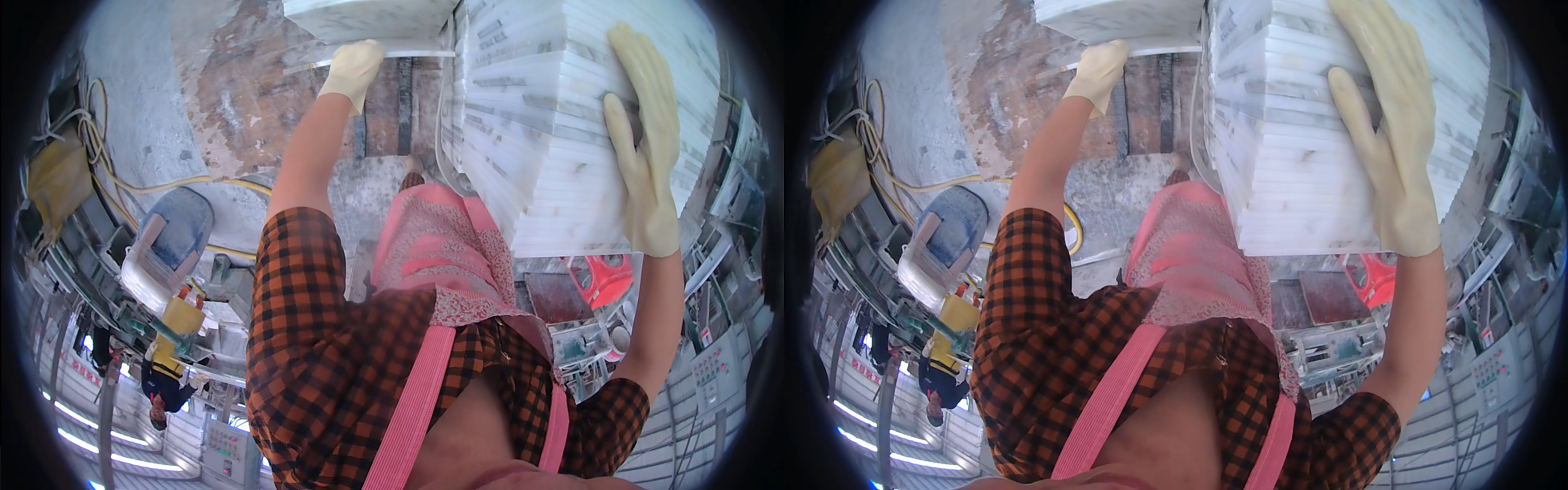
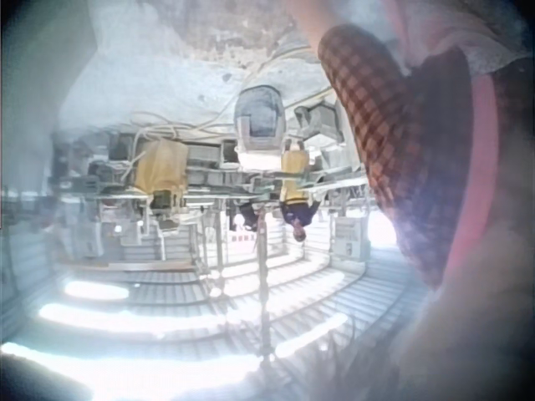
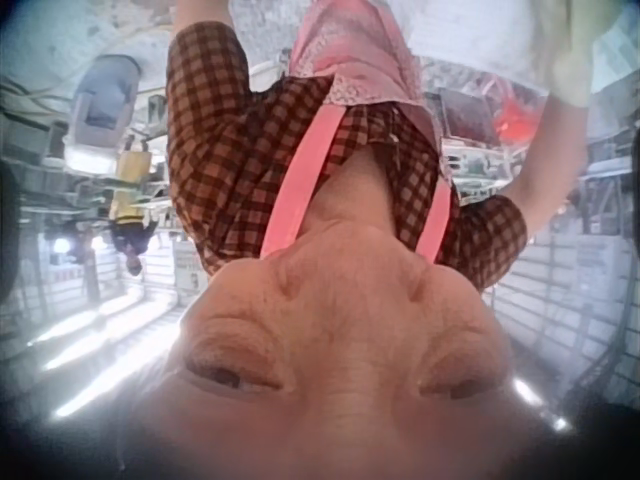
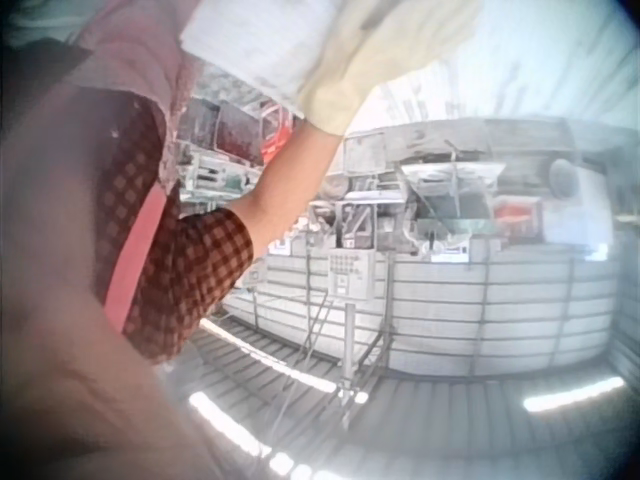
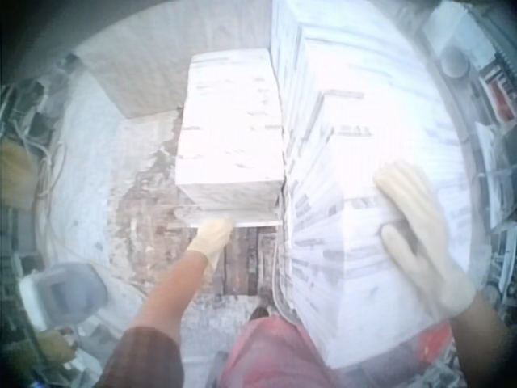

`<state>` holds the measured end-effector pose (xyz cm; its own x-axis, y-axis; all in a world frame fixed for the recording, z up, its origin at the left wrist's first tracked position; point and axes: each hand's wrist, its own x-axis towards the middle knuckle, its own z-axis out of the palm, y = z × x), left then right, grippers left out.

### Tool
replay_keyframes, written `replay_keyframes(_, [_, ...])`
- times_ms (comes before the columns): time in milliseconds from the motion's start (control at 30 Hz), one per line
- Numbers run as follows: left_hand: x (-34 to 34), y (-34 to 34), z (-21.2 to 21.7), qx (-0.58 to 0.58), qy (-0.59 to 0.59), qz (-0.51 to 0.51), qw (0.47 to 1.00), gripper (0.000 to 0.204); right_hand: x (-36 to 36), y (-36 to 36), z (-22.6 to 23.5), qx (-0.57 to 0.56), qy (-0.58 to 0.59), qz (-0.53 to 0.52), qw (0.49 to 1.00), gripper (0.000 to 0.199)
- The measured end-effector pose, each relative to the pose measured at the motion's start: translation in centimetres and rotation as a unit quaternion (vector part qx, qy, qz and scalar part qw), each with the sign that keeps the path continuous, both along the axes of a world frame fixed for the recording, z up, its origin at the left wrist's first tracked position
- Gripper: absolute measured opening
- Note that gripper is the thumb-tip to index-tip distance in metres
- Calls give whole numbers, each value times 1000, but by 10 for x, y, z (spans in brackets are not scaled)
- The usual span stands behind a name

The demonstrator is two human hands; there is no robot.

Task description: The person repeatedly picks up white rectangular tiles from a conveyor belt and stacks them into a growing pile. The person wears gloves and an apron while handling the tiles one at a time.

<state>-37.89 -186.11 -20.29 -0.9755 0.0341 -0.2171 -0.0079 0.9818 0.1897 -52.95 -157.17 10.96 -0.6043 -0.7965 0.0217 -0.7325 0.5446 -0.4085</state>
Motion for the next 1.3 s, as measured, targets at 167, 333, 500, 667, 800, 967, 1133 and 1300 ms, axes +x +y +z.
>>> replay_keyframes(167, [-11, -3, -1, -13, -11, 21, 1000, 8, -1, 5, -1, 9, -1, 1, 1000, 45])
replay_keyframes(333, [-30, -16, 10, -22, 129, 67, 989, 17, -2, 7, 0, 19, 4, 10, 1000, 46])
replay_keyframes(500, [-7, -65, 17, -38, 404, 290, 867, 22, -8, 6, 1, 39, 35, 12, 999, 42])
replay_keyframes(667, [75, -117, -55, 266, 21, 568, 779, 43, -11, 16, 1, 76, -15, 3, 997, 48])
replay_keyframes(800, [89, -145, -144, 605, 106, 634, 470, 48, -17, 23, 1, 150, -3, -3, 989, 52])
replay_keyframes(967, [62, -155, -216, 221, 34, 408, 885, 45, -21, 37, 5, 236, -28, -28, 971, 65])
replay_keyframes(1133, [53, -149, -243, 463, 124, 341, 809, 35, -2, 80, 19, 292, 32, -80, 952, 67])
replay_keyframes(1300, [39, -139, -221, 255, -100, 326, 905, 39, 3, 90, 26, 288, 33, -97, 952, 66])
